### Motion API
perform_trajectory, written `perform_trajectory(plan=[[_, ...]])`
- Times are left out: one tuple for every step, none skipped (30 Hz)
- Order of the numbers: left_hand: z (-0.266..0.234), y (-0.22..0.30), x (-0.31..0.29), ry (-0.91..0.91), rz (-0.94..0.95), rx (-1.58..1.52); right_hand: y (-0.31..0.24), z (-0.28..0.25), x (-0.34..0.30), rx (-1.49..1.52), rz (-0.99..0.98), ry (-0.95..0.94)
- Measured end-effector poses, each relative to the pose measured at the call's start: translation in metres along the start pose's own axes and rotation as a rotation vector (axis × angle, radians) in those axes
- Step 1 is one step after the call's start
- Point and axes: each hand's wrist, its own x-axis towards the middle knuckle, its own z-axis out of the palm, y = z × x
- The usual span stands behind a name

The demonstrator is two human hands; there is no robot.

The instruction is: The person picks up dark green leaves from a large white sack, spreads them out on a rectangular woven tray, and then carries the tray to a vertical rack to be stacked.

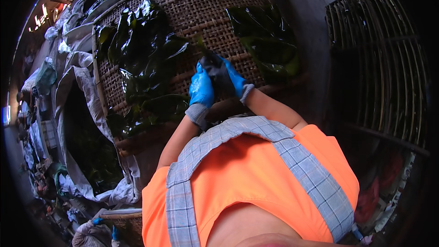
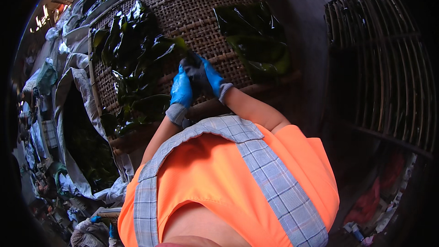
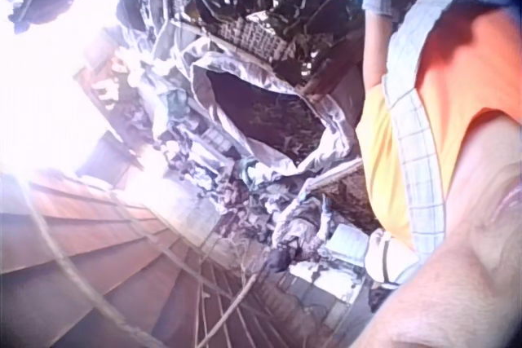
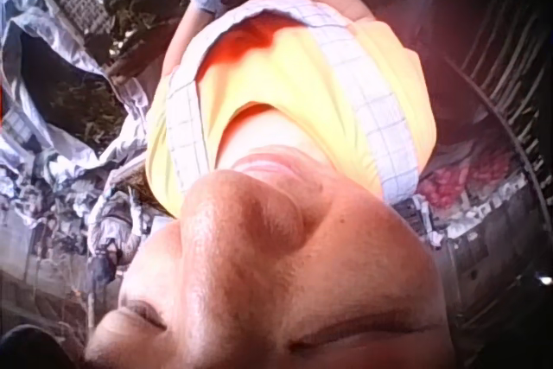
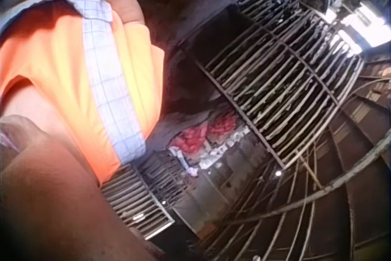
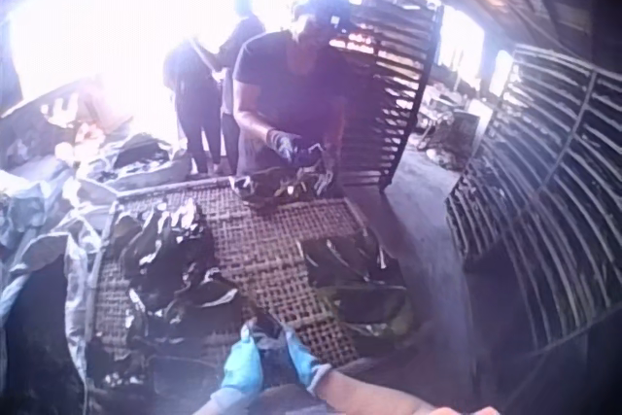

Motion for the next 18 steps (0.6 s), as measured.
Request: perform_trajectory(plan=[[0.011, -0.024, 0.003, 0.190, 0.398, 0.101, -0.008, 0.005, 0.007, -0.230, 0.173, 0.168], [0.014, -0.027, -0.001, 0.174, 0.556, -0.035, -0.009, -0.019, 0.009, -0.393, 0.031, 0.042], [0.009, -0.018, -0.011, 0.138, 0.711, -0.165, -0.015, -0.034, 0.010, -0.538, -0.128, -0.062], [0.000, -0.008, -0.019, -0.088, 0.590, -0.524, -0.020, -0.050, 0.005, -0.467, -0.127, -0.046], [-0.011, -0.001, -0.025, -0.100, 0.207, -0.798, -0.030, -0.056, -0.003, -0.529, -0.226, -0.083], [-0.010, -0.006, -0.019, 0.106, 0.300, -0.889, -0.039, -0.060, -0.010, -0.588, -0.324, -0.125], [-0.011, -0.008, -0.015, 0.122, 0.309, -0.859, -0.044, -0.074, -0.008, -0.384, -0.149, -0.133], [-0.012, -0.007, -0.013, 0.130, 0.315, -0.829, -0.047, -0.084, -0.010, -0.179, 0.023, -0.132], [-0.013, -0.014, -0.005, -0.081, 0.022, -0.861, -0.055, -0.083, -0.010, -0.264, 0.024, -0.148], [-0.018, -0.032, 0.006, -0.537, -0.199, -1.042, -0.062, -0.083, -0.012, -0.348, 0.025, -0.161], [-0.010, -0.032, 0.004, -0.776, -0.170, -1.253, -0.067, -0.088, -0.014, -0.350, 0.023, -0.191], [-0.006, -0.032, 0.000, -1.009, -0.139, -1.461, -0.073, -0.081, -0.015, -0.347, 0.024, -0.230], [0.004, -0.040, 0.002, -0.905, -0.081, -1.392, -0.080, -0.071, -0.012, -0.157, 0.178, -0.101], [0.019, -0.052, 0.006, -0.810, -0.024, -1.322, -0.082, -0.075, -0.012, -0.193, 0.224, -0.089], [0.028, -0.051, 0.007, -0.751, -0.015, -1.263, -0.087, -0.085, -0.011, -0.230, 0.273, -0.075], [0.037, -0.051, 0.007, -0.697, -0.013, -1.199, -0.093, -0.097, -0.006, -0.266, 0.324, -0.061], [0.046, -0.033, 0.010, -0.703, -0.047, -1.134, -0.081, -0.156, 0.010, -0.656, 0.092, -0.229], [0.048, -0.027, 0.015, -0.661, -0.086, -1.082, -0.079, -0.143, 0.016, -0.824, 0.199, 0.031]])
